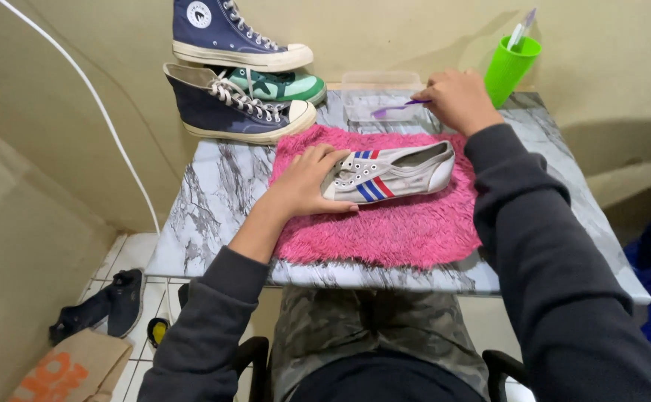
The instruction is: A person is using a toothbrush to scrub a small shoe on a pink towel.
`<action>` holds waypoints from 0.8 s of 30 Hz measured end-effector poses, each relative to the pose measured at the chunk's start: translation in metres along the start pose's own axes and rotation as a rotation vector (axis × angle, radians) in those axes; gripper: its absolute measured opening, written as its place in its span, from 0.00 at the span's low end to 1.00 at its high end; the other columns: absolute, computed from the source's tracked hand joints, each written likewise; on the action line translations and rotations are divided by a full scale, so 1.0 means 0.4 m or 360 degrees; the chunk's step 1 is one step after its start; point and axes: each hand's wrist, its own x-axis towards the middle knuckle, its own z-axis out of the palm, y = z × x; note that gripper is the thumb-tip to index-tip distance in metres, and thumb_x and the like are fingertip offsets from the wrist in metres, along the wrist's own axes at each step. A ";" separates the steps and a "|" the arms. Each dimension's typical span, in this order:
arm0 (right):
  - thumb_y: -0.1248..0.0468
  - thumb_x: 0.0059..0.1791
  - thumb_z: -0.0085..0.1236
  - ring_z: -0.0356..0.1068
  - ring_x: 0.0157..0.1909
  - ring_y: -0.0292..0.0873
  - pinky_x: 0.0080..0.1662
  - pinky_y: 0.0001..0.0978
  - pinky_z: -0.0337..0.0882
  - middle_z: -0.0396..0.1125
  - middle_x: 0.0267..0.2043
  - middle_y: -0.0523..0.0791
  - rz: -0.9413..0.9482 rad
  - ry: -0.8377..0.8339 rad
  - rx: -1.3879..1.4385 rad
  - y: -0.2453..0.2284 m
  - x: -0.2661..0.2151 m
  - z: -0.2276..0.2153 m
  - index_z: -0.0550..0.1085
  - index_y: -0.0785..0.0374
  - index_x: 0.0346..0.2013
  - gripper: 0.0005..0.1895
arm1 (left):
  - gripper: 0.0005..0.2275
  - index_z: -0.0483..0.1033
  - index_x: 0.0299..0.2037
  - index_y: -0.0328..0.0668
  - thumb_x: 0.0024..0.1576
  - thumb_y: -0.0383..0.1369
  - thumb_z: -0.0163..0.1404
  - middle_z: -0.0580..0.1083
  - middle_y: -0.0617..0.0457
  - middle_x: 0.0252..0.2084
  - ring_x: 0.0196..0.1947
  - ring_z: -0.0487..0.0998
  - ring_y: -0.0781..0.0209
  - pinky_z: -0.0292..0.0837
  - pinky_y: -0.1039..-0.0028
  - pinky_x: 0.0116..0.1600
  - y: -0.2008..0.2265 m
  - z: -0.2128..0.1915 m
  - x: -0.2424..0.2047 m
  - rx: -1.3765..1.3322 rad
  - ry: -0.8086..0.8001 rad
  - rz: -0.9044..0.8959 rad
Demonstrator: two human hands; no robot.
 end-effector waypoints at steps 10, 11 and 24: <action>0.48 0.53 0.58 0.75 0.51 0.50 0.48 0.47 0.74 0.76 0.46 0.39 0.0539 0.0053 0.0764 0.052 -0.130 -0.011 0.79 0.34 0.54 0.15 | 0.47 0.62 0.70 0.52 0.41 0.65 0.61 0.65 0.47 0.60 0.62 0.67 0.45 0.67 0.55 0.57 -0.041 0.044 0.008 0.0030 0.0212 0.0121; 0.52 0.52 0.59 0.74 0.52 0.55 0.49 0.48 0.73 0.76 0.46 0.45 0.0453 0.0012 0.1072 0.052 -0.145 -0.069 0.80 0.41 0.53 0.14 | 0.47 0.61 0.70 0.52 0.41 0.65 0.61 0.65 0.46 0.60 0.62 0.67 0.44 0.68 0.54 0.57 -0.040 0.043 0.009 0.0039 0.0218 0.0117; 0.56 0.46 0.67 0.77 0.46 0.54 0.51 0.45 0.74 0.78 0.40 0.48 0.0007 -0.0323 0.1544 -0.052 -0.160 -0.272 0.84 0.56 0.42 0.13 | 0.48 0.59 0.72 0.55 0.41 0.65 0.60 0.66 0.45 0.60 0.61 0.67 0.43 0.66 0.53 0.58 -0.033 0.047 0.005 0.0053 0.0178 0.0051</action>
